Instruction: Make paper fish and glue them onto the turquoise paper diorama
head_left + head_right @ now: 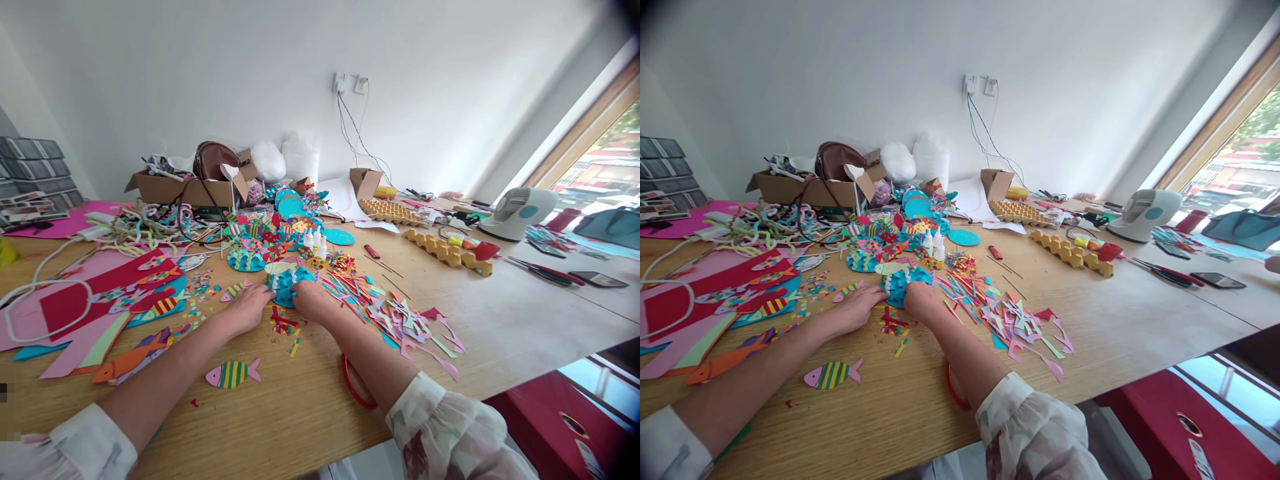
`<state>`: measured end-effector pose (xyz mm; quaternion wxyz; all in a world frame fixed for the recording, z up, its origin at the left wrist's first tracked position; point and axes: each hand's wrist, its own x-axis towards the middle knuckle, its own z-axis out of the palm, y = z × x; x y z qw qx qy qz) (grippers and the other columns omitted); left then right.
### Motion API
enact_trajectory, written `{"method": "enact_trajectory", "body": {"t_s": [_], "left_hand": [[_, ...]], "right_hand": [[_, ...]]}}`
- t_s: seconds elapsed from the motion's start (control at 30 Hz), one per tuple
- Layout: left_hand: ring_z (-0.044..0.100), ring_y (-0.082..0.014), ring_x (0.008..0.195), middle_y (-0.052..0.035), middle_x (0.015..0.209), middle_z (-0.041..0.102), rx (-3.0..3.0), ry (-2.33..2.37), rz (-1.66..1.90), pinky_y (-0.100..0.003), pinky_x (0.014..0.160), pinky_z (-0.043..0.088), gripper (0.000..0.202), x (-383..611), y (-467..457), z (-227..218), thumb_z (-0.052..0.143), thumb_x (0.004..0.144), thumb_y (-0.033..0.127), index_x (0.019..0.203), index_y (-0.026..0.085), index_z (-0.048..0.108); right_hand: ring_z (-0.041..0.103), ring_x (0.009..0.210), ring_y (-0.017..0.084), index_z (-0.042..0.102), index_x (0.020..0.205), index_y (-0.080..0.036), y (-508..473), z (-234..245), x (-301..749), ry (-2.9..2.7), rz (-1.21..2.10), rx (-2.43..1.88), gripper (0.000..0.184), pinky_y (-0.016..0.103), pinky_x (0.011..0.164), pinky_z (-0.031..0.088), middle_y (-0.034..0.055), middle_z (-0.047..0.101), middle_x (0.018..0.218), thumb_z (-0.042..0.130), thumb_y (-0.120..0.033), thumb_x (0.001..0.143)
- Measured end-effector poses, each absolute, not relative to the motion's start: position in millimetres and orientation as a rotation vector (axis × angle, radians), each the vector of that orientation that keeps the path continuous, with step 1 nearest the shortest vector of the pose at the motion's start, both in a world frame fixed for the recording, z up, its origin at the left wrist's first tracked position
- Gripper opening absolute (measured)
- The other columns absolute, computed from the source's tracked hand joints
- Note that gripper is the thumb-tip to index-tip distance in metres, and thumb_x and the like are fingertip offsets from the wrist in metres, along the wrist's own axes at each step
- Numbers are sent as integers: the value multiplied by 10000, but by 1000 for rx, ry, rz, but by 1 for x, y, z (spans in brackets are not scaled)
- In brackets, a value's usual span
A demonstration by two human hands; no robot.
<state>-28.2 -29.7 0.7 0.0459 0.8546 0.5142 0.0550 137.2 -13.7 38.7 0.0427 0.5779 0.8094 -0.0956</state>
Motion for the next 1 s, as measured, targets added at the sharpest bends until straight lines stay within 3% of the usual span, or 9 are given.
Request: {"method": "enact_trajectory", "body": {"t_s": [0.57,1.0], "left_hand": [[511,-243,1078,-119,1137,583,2545,1605,140,-381,938,358,506,-22,-32,9,364,701,-60,1089,161,602],[514,-254,1059,-138,1129,577,2545,1598,186,-383,899,393,511,-25,-32,5,366,707,-55,1124,143,584]], "right_hand": [[623,937,234,664,1017,-171,-10,36,137,2485,-339,1783,334,259,717,455,123,668,1046,435,-116,780],[623,911,208,669,1040,-233,6,21,146,2555,-456,1821,380,229,683,438,62,674,1051,469,-126,734]]}}
